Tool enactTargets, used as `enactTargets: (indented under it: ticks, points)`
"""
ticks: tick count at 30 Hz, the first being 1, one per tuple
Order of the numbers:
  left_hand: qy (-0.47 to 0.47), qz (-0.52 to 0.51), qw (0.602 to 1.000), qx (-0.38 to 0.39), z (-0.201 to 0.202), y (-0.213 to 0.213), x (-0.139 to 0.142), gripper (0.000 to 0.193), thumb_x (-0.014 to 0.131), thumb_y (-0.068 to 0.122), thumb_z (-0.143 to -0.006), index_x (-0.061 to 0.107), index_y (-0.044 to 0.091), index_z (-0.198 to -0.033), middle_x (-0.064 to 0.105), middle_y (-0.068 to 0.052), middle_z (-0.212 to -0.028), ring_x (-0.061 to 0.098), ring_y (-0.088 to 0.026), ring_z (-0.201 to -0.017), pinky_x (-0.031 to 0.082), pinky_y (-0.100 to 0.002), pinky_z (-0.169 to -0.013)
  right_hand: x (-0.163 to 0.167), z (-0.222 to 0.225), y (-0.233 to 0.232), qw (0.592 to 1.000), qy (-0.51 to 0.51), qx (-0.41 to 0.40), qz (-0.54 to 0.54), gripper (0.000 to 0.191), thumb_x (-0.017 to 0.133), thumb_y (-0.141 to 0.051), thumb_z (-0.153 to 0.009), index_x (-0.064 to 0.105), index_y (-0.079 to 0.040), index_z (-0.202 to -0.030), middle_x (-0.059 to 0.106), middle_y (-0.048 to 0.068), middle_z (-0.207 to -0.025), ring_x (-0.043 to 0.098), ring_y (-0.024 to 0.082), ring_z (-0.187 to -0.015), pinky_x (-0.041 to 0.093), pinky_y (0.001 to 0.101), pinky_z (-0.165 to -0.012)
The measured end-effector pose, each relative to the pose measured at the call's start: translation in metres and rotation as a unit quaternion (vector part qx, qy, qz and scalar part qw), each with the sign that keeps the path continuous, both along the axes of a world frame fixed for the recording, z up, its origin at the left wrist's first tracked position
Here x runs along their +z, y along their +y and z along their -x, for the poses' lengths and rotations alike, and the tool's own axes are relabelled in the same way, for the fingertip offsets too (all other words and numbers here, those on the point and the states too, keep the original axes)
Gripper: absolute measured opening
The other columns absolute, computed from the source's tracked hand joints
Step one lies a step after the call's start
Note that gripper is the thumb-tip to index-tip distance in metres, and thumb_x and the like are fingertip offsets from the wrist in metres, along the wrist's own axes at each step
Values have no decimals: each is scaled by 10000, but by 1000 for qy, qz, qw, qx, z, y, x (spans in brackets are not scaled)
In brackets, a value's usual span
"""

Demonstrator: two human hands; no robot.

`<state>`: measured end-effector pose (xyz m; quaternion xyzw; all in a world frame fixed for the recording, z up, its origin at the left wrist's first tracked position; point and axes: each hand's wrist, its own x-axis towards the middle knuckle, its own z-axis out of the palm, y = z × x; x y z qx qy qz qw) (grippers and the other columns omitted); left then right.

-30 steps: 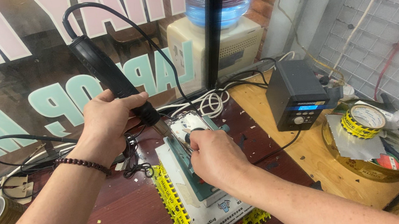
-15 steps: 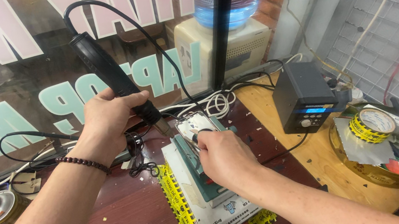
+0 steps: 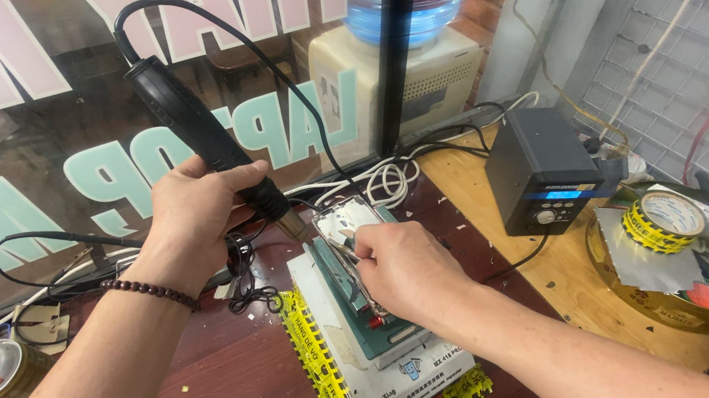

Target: The person holds a hot air gun over a phone clamped in a repair fixture while prying at the phone's back cover with a small metal tool, working around the edges. They then brush debris from the fixture with a brush and lift the phone out of the clamp.

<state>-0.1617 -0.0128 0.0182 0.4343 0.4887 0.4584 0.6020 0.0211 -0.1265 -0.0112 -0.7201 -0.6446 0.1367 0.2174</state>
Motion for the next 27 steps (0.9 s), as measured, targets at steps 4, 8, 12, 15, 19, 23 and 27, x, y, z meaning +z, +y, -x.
enactTargets:
  ticks: [4, 8, 12, 15, 19, 23, 27]
  points:
    - [5, 7, 1000, -4, 2, 1, 2, 149, 745, 58, -862, 700, 31, -1002, 720, -91, -975, 717, -208, -870, 611, -347, -784, 4, 1, -3, 999, 1, 3, 40, 115, 628, -134, -877, 717, -76, -918, 740, 182, -787, 741, 365, -808, 578, 454, -762]
    - [5, 10, 1000, -5, -1, -5, 3, 155, 735, 64, -871, 700, 20, -1016, 717, -92, -991, 712, -210, -877, 617, -337, -790, 0, 4, -6, 999, -27, 5, 37, 110, 634, -142, -894, 708, -66, -922, 728, 186, -804, 720, 380, -821, 569, 468, -745]
    - [19, 8, 1000, -5, -5, -15, 6, 173, 742, 64, -870, 677, 10, -1021, 724, -107, -977, 733, -208, -886, 620, -319, -809, -7, -1, -11, 1000, 17, 18, -12, 125, 646, -138, -886, 717, -48, -937, 736, 177, -790, 736, 353, -798, 569, 440, -724]
    - [26, 4, 1000, -3, -7, -24, 9, 172, 746, 75, -875, 682, 8, -1020, 726, -110, -966, 728, -202, -880, 606, -317, -810, -8, -7, -9, 993, 108, -28, 47, 148, 650, -158, -887, 731, -47, -942, 752, 155, -784, 767, 325, -757, 588, 409, -708]
    - [12, 8, 1000, -10, -11, -33, 10, 172, 741, 67, -872, 669, 4, -1015, 722, -108, -961, 728, -208, -867, 617, -338, -802, -9, -10, -13, 988, 140, -48, 51, 169, 662, -180, -884, 729, -33, -935, 758, 144, -787, 784, 309, -739, 604, 394, -712]
    - [14, -5, 1000, -10, -5, -37, 10, 171, 741, 60, -865, 689, 15, -1022, 733, -113, -960, 729, -212, -872, 610, -340, -807, -7, -8, -30, 996, 83, -37, 10, 177, 676, -169, -853, 717, -73, -996, 752, 148, -813, 753, 311, -790, 577, 411, -738]
    - [9, -10, 1000, -2, -1, -37, 7, 174, 744, 63, -869, 698, 12, -1029, 729, -102, -978, 729, -208, -897, 616, -331, -826, -1, -3, -35, 998, 40, -44, 32, 158, 647, -149, -866, 748, -97, -975, 759, 166, -834, 748, 324, -840, 575, 419, -787]
